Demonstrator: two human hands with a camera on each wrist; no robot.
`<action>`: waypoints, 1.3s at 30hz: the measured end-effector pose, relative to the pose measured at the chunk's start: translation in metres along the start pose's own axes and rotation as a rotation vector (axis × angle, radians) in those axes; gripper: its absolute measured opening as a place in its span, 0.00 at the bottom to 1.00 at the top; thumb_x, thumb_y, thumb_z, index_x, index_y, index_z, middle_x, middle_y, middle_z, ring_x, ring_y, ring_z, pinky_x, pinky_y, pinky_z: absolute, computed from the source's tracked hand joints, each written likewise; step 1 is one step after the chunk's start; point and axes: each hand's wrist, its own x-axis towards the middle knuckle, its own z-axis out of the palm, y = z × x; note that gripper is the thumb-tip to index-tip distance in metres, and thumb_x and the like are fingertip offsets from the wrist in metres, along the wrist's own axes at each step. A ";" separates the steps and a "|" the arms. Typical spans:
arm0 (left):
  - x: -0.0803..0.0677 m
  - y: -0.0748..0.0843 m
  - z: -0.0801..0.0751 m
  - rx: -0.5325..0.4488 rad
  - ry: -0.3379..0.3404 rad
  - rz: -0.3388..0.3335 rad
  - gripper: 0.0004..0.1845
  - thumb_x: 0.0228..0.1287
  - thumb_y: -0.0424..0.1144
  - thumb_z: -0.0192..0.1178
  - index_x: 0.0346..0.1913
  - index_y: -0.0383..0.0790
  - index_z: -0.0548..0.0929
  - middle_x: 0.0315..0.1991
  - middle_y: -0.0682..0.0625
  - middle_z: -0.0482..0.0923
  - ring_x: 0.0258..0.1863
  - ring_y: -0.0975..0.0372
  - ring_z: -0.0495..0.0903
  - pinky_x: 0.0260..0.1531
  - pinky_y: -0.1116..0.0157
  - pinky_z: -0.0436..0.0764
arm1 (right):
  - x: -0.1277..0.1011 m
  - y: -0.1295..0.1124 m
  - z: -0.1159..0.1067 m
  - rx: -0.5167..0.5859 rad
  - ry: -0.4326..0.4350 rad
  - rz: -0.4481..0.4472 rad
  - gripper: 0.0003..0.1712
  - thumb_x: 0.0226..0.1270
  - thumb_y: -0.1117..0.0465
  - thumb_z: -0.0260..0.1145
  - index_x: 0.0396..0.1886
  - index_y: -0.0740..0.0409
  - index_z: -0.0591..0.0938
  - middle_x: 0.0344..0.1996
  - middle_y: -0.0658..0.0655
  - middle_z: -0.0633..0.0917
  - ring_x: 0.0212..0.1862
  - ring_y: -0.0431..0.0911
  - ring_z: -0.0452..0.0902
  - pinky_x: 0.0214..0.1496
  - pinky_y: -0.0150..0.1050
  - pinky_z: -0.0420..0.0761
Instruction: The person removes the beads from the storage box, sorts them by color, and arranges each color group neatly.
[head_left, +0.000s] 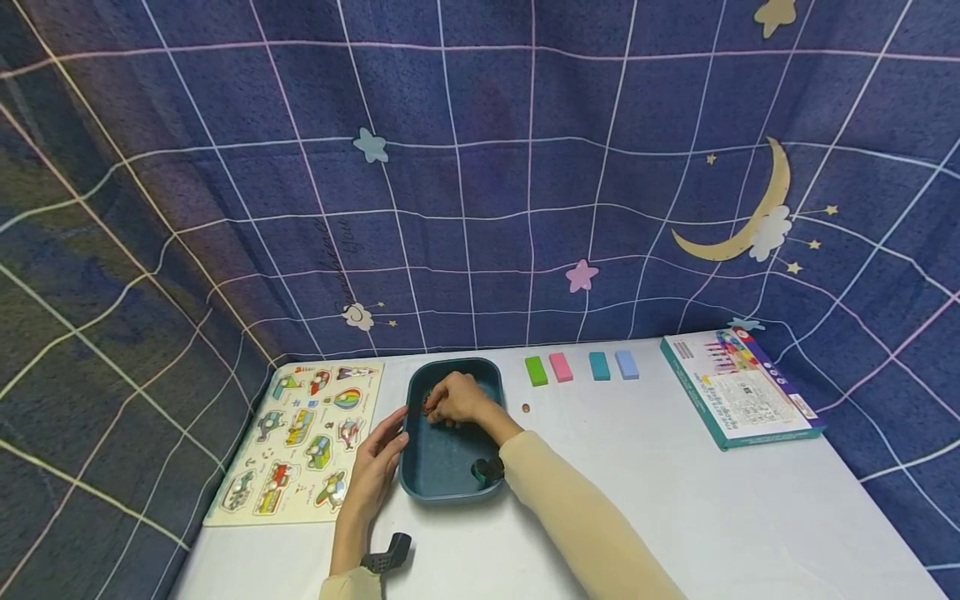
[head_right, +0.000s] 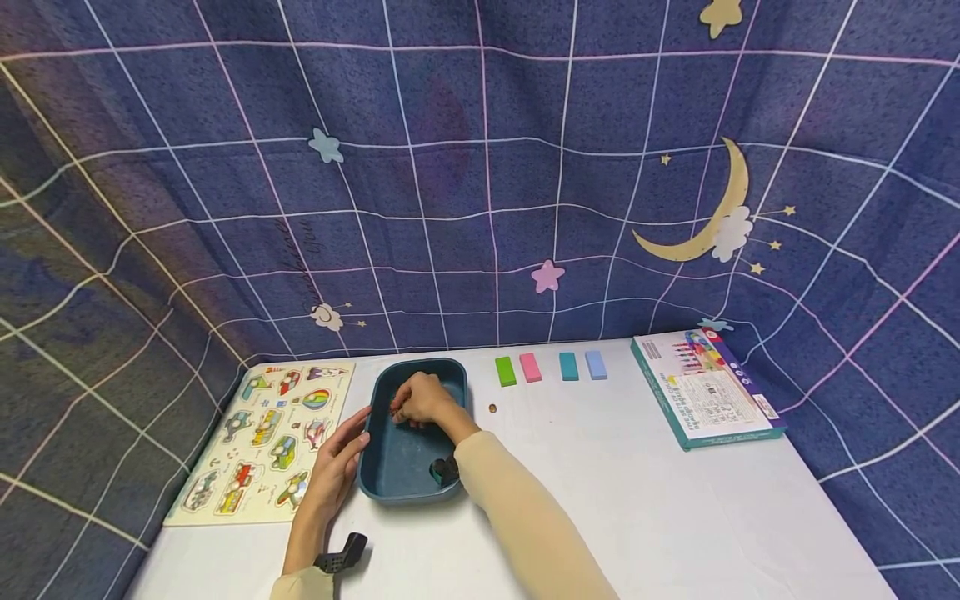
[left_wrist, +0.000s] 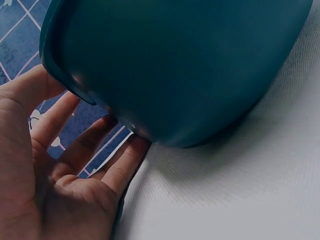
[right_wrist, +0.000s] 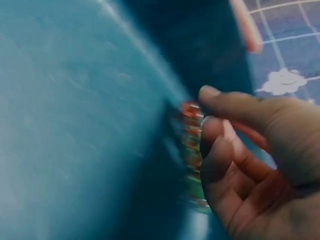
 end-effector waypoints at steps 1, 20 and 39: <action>0.000 -0.001 0.000 0.000 -0.002 0.003 0.29 0.78 0.36 0.58 0.78 0.40 0.70 0.80 0.40 0.67 0.68 0.70 0.76 0.64 0.77 0.79 | -0.001 -0.002 -0.005 0.014 0.001 -0.016 0.08 0.59 0.66 0.82 0.38 0.58 0.94 0.22 0.56 0.91 0.15 0.40 0.78 0.16 0.29 0.77; 0.002 -0.001 0.007 -0.008 0.040 0.002 0.28 0.77 0.35 0.58 0.77 0.39 0.72 0.78 0.39 0.69 0.65 0.73 0.79 0.63 0.74 0.82 | -0.088 0.114 -0.113 0.153 0.122 -0.007 0.13 0.72 0.64 0.70 0.52 0.64 0.89 0.28 0.67 0.87 0.19 0.41 0.74 0.20 0.34 0.76; 0.002 0.000 0.005 0.014 0.060 -0.001 0.28 0.77 0.36 0.59 0.77 0.40 0.72 0.79 0.40 0.68 0.64 0.78 0.78 0.63 0.75 0.81 | -0.090 0.135 -0.099 -0.097 0.171 -0.061 0.08 0.64 0.65 0.76 0.42 0.53 0.94 0.26 0.50 0.88 0.27 0.37 0.74 0.30 0.29 0.74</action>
